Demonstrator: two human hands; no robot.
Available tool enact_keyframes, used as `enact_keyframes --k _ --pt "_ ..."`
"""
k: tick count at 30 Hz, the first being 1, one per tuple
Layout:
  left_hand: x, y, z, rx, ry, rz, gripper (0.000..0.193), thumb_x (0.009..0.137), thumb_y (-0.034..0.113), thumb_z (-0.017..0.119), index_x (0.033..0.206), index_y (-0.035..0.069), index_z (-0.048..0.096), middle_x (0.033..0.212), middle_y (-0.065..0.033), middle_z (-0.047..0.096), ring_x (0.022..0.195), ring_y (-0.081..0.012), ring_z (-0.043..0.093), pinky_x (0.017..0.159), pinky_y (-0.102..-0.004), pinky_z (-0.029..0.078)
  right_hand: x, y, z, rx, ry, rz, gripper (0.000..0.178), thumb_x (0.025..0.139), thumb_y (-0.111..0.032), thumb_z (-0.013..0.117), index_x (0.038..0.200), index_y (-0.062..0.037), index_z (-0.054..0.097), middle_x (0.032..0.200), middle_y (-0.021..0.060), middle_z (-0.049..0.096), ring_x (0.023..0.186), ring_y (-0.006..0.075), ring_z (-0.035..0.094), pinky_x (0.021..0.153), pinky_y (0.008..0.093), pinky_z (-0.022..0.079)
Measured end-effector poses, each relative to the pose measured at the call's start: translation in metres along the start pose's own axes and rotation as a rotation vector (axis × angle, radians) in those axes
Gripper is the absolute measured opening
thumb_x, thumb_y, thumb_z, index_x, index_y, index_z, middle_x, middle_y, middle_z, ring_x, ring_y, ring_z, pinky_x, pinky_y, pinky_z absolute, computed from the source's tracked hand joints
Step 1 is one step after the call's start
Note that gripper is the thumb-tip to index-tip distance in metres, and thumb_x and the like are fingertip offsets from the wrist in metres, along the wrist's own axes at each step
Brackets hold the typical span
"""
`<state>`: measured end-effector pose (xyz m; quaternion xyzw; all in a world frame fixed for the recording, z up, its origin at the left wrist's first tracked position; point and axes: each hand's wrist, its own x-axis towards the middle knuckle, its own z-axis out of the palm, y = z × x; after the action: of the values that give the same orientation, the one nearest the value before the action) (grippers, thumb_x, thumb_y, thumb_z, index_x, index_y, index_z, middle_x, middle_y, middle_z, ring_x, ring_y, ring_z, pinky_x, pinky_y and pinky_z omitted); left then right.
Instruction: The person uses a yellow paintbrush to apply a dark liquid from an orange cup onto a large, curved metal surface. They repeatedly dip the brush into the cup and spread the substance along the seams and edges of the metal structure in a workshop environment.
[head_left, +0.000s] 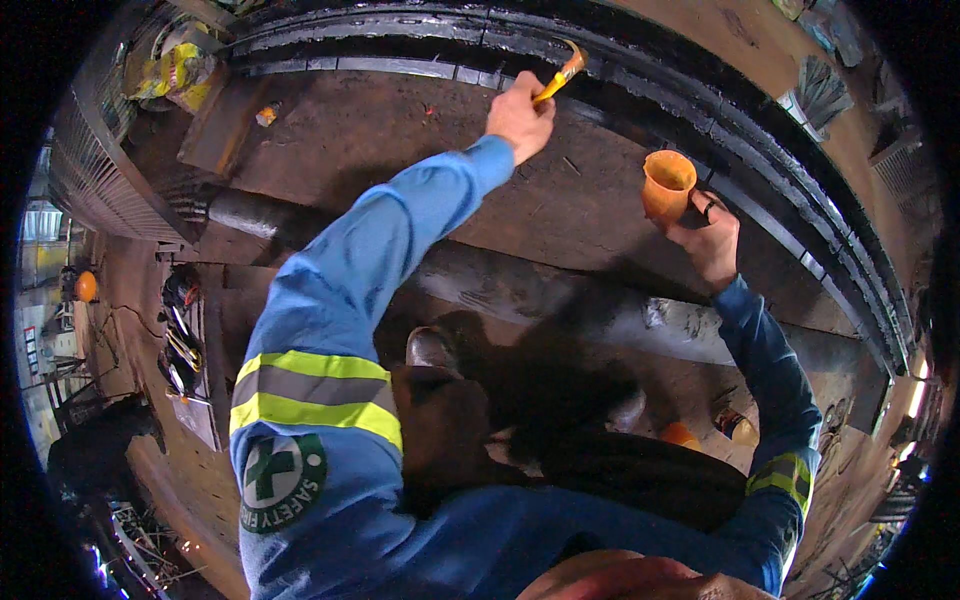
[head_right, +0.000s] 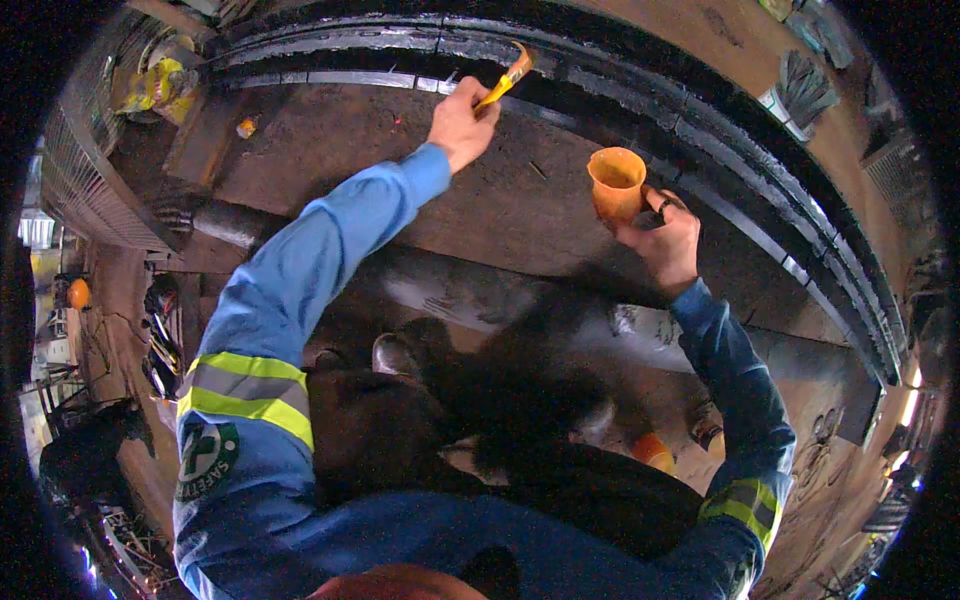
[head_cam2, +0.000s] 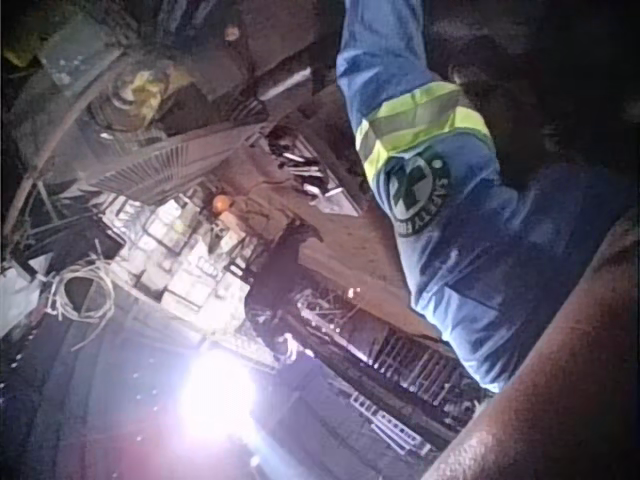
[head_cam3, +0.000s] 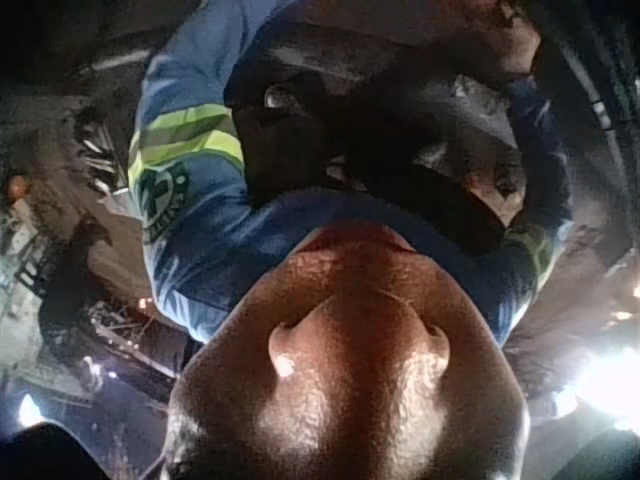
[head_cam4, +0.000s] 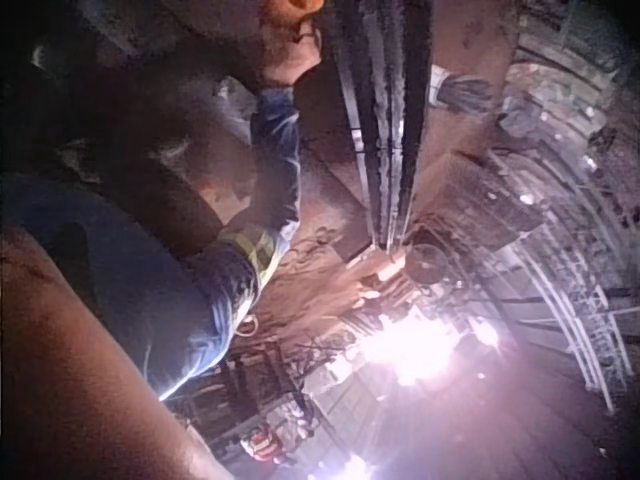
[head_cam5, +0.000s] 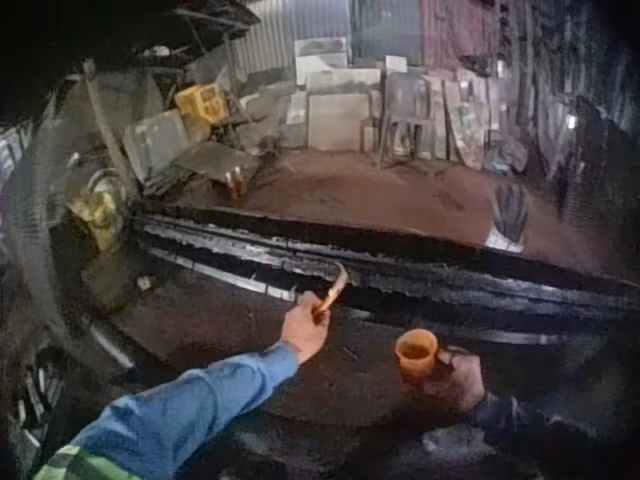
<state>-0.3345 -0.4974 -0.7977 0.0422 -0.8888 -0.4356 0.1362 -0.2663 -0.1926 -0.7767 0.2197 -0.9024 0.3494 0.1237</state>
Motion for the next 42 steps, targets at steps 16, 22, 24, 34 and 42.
enact_keyframes --k 16,22,24,34,42 --pt "0.022 -0.039 -0.107 0.617 0.328 0.063 0.016 0.082 0.018 0.063 0.093 0.009 0.056 0.08 -0.019 0.066 0.078 -0.0412 0.065 0.068 -0.0503 0.051 0.002 0.0 0.006 0.041 -0.043 0.084 0.052 0.058 -0.018 0.083 0.106 -0.0011 0.068 0.095 0.0139 0.067 0.086 0.0246 0.065 0.08 0.0313 0.05" --pt "-0.01 -0.044 -0.092 0.479 0.233 0.127 0.02 0.08 0.018 0.064 0.094 0.008 0.054 0.086 -0.0216 0.064 0.081 -0.0424 0.064 0.072 -0.0527 0.05 -0.003 -0.009 0.003 0.048 -0.032 0.136 0.052 0.059 -0.019 0.081 0.106 -0.0015 0.068 0.096 0.0134 0.067 0.088 0.0257 0.065 0.082 0.0312 0.05" --pt "0.004 -0.039 -0.106 0.471 0.419 0.233 0.016 0.081 0.012 0.066 0.093 0.006 0.056 0.083 -0.021 0.064 0.078 -0.0419 0.063 0.067 -0.05 0.049 0.003 -0.019 0.003 0.082 -0.064 0.163 0.053 0.058 -0.019 0.082 0.106 -0.0012 0.068 0.096 0.0135 0.067 0.089 0.0261 0.066 0.082 0.0314 0.051" --pt "-0.031 0.005 -0.035 0.439 0.057 0.256 0.018 0.084 0.015 0.063 0.095 0.007 0.051 0.086 -0.0207 0.062 0.079 -0.0424 0.063 0.067 -0.0522 0.05 -0.002 0.007 0.008 0.023 -0.004 0.064 0.055 0.057 -0.018 0.082 0.106 0.0021 0.067 0.096 0.0152 0.067 0.088 0.0287 0.066 0.08 0.0329 0.051" --pt "0.023 -0.012 -0.061 0.24 0.231 0.201 0.019 0.085 0.021 0.068 0.094 0.004 0.063 0.081 -0.015 0.068 0.076 -0.0278 0.068 0.067 -0.0364 0.052 -0.003 0.008 0.006 0.081 0.0 0.066 0.055 0.057 -0.017 0.083 0.106 0.0012 0.067 0.097 0.0158 0.068 0.088 0.0287 0.066 0.08 0.0336 0.052"
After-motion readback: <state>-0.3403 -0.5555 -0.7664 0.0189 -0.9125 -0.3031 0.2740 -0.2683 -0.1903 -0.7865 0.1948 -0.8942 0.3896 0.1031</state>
